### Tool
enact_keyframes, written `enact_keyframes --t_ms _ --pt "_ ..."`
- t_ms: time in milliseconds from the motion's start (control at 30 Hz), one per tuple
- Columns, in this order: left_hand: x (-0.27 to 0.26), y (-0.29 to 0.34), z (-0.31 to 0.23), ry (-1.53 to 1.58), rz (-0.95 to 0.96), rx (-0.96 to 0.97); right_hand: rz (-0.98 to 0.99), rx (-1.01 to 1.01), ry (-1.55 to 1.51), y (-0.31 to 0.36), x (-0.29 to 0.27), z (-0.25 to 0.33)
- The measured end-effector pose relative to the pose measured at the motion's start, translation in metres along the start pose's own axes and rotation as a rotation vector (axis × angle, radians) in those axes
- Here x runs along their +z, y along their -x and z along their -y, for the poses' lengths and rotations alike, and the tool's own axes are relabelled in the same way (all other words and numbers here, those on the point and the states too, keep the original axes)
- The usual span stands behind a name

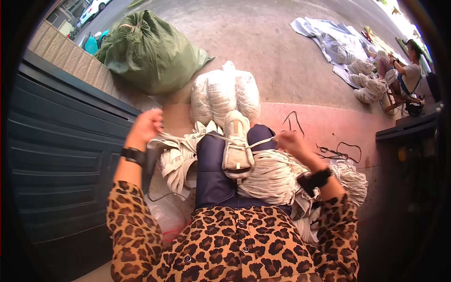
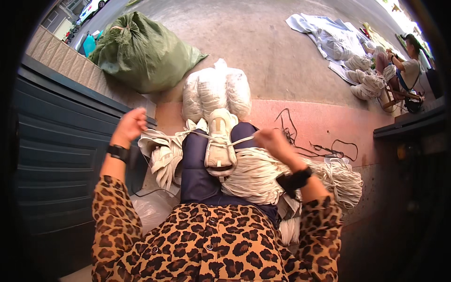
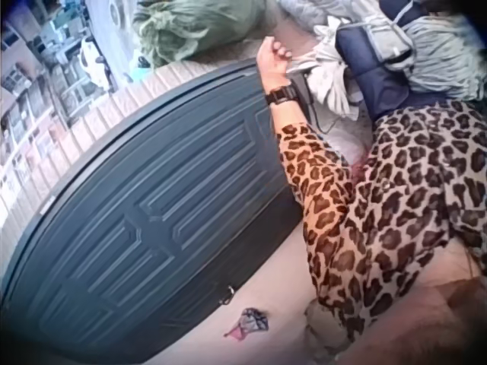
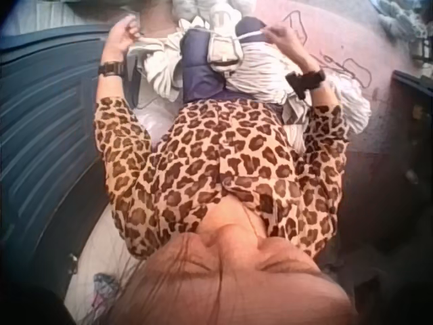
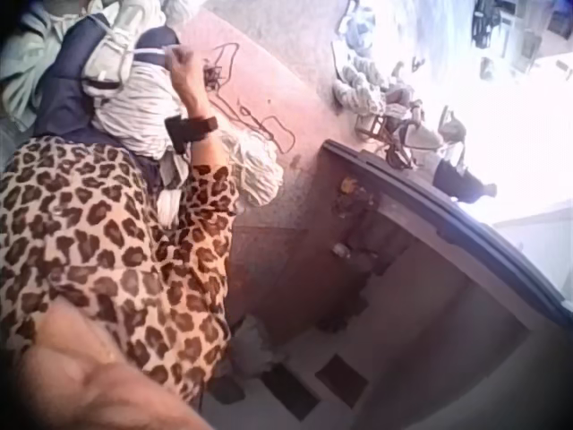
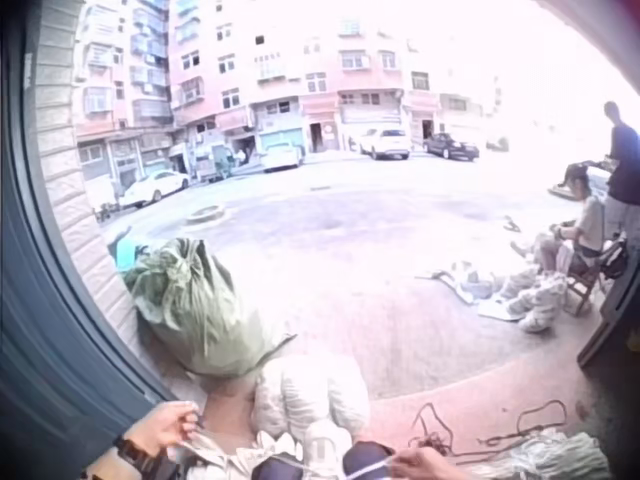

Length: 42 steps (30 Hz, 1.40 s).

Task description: Lacing a white athletic shoe.

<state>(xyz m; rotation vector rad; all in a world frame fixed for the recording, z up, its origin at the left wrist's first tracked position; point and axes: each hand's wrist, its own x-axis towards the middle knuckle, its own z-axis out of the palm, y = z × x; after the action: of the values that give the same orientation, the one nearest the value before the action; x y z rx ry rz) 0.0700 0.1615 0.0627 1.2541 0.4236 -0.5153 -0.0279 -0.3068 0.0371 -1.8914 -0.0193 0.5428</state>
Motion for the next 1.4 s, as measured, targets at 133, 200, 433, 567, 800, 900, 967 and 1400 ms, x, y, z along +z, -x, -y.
enact_keyframes --t_ms 133,200,433,567,800,900,967,1400 --pt "0.079 0.001 0.075 -0.005 0.162 -0.229 -0.125 -0.259 0.441 -0.013 0.072 -0.018" --pt "0.104 0.006 0.095 -0.13 0.255 -0.25 -0.279 -0.333 0.736 -0.018 0.086 -0.025" --pt "0.129 0.014 0.123 -0.442 0.256 -0.185 -0.383 -0.345 0.844 -0.031 0.098 -0.028" --pt "0.127 0.015 0.13 -0.495 0.237 -0.132 -0.352 -0.326 0.818 -0.038 0.104 -0.025" --pt "0.123 0.013 0.149 -0.603 0.115 0.088 -0.264 -0.528 1.088 -0.036 0.104 -0.012" --pt "0.122 0.01 0.155 -0.789 0.041 0.205 -0.282 -0.532 1.112 -0.034 0.105 -0.011" --pt "0.123 0.01 0.158 -0.978 -0.039 0.23 -0.328 -0.48 1.042 -0.034 0.107 -0.012" --pt "0.14 0.011 0.156 -1.368 -0.043 0.696 -0.463 -0.433 0.905 -0.036 0.106 -0.022"
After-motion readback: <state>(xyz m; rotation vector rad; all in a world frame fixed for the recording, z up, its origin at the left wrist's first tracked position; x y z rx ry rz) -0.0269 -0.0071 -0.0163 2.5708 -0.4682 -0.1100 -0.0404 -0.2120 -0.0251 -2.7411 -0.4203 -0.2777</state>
